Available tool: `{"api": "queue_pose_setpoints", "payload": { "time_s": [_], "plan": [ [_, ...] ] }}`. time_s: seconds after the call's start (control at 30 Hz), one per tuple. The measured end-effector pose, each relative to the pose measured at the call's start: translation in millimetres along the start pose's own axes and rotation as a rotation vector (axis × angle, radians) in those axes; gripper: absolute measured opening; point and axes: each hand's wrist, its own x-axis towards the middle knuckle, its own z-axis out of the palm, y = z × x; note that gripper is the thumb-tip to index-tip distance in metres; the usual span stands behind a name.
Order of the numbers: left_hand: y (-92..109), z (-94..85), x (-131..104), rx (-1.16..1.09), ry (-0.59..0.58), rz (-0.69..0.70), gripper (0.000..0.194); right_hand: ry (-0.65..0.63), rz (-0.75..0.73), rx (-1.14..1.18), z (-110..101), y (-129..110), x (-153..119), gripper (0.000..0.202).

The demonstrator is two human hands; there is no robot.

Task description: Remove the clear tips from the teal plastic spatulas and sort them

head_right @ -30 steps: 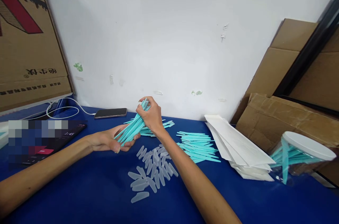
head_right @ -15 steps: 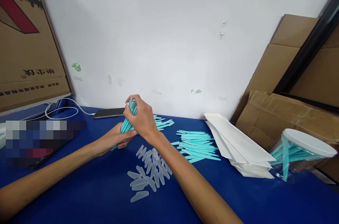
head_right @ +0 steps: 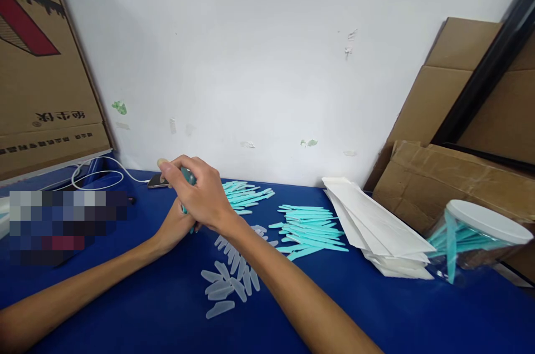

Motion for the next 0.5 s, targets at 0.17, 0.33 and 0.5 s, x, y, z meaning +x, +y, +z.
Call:
{"api": "queue_pose_setpoints", "payload": {
  "time_s": [0.17,0.33,0.5],
  "plan": [
    [2,6.1,-4,-0.011,0.033,-0.030,0.023,0.059,0.148,0.106,4,8,2,0.013],
    [-2,6.8,-2,-0.016,0.022,-0.062,0.022,0.022,0.237,0.188,6,26,4,0.016],
    [-4,5.4,-2,0.000,-0.018,-0.048,0.021,-0.014,0.248,0.301,2,30,6,0.020]
  ]
}}
